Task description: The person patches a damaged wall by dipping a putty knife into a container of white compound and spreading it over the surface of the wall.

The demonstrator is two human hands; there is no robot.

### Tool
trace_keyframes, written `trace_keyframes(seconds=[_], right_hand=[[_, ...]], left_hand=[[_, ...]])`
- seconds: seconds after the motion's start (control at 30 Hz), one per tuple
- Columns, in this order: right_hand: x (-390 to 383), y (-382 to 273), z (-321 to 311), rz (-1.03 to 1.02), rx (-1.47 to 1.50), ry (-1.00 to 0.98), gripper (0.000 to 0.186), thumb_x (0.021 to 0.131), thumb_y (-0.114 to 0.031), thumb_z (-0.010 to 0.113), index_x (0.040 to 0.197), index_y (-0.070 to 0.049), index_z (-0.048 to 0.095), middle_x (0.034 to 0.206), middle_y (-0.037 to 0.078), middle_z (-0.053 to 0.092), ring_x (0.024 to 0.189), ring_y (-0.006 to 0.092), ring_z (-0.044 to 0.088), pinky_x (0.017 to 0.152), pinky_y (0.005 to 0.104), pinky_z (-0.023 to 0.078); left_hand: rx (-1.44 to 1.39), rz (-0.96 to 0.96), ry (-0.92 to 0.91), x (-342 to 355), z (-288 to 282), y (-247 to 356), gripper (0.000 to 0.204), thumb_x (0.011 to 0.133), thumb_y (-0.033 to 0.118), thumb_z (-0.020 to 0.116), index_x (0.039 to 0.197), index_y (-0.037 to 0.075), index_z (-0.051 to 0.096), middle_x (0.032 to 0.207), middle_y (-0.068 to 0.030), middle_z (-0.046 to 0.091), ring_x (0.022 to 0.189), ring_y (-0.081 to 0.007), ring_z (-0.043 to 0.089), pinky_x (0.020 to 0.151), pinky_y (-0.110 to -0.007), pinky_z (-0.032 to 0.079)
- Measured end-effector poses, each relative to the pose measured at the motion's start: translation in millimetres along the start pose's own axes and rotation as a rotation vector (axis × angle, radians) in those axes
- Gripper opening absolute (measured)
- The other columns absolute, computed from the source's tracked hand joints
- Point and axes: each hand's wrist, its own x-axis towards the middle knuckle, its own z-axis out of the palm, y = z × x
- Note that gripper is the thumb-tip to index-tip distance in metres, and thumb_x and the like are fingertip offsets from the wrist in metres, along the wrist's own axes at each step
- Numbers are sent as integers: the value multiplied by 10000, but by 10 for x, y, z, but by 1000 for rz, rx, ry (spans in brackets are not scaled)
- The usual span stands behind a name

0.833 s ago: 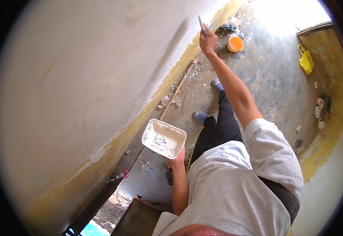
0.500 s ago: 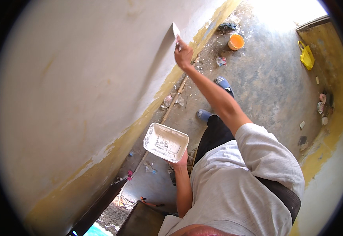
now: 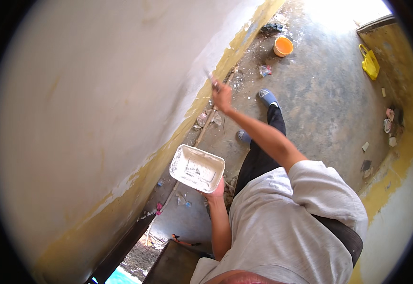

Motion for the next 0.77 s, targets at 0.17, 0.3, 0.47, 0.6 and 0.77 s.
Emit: trace_keyframes(seconds=[0.17, 0.3, 0.47, 0.6, 0.77], right_hand=[[1307, -78, -361, -54, -80, 246, 315, 900, -151, 602, 1199, -75, 665, 657, 208, 608, 522, 279, 590, 530, 431, 452], [1703, -381, -102, 152, 154, 217, 376, 884, -166, 574, 1237, -52, 636, 706, 225, 625, 587, 332, 620, 597, 441, 480], [589, -577, 182, -146, 97, 61, 539, 835, -42, 592, 1369, -55, 522, 774, 240, 645, 664, 376, 644, 651, 433, 505], [-309, -390, -272, -307, 85, -315, 539, 844, -17, 615, 1365, -140, 554, 998, 222, 675, 759, 272, 702, 692, 373, 543], [32, -184, -687, -49, 139, -118, 528, 852, -16, 630, 1355, -161, 562, 996, 212, 676, 793, 301, 706, 691, 396, 546]], left_hand=[[3, -9, 70, -10, 6, -28, 526, 955, 422, 497, 1358, 87, 534, 1384, -79, 549, 1275, -288, 491, 1107, -458, 330], [32, 7, 40, -47, 254, -133, 534, 953, 431, 497, 1366, 95, 526, 1395, -77, 539, 1288, -290, 479, 1115, -463, 320], [120, 64, 32, -64, 361, -199, 548, 949, 446, 498, 1382, 110, 515, 1419, -72, 520, 1309, -286, 463, 1127, -470, 305], [78, 72, 45, -170, 626, -296, 553, 949, 457, 496, 1385, 117, 515, 1419, -70, 523, 1303, -290, 472, 1118, -479, 317], [3, 35, -24, -214, 815, -415, 554, 947, 473, 494, 1379, 129, 525, 1403, -67, 540, 1283, -294, 494, 1098, -487, 340]])
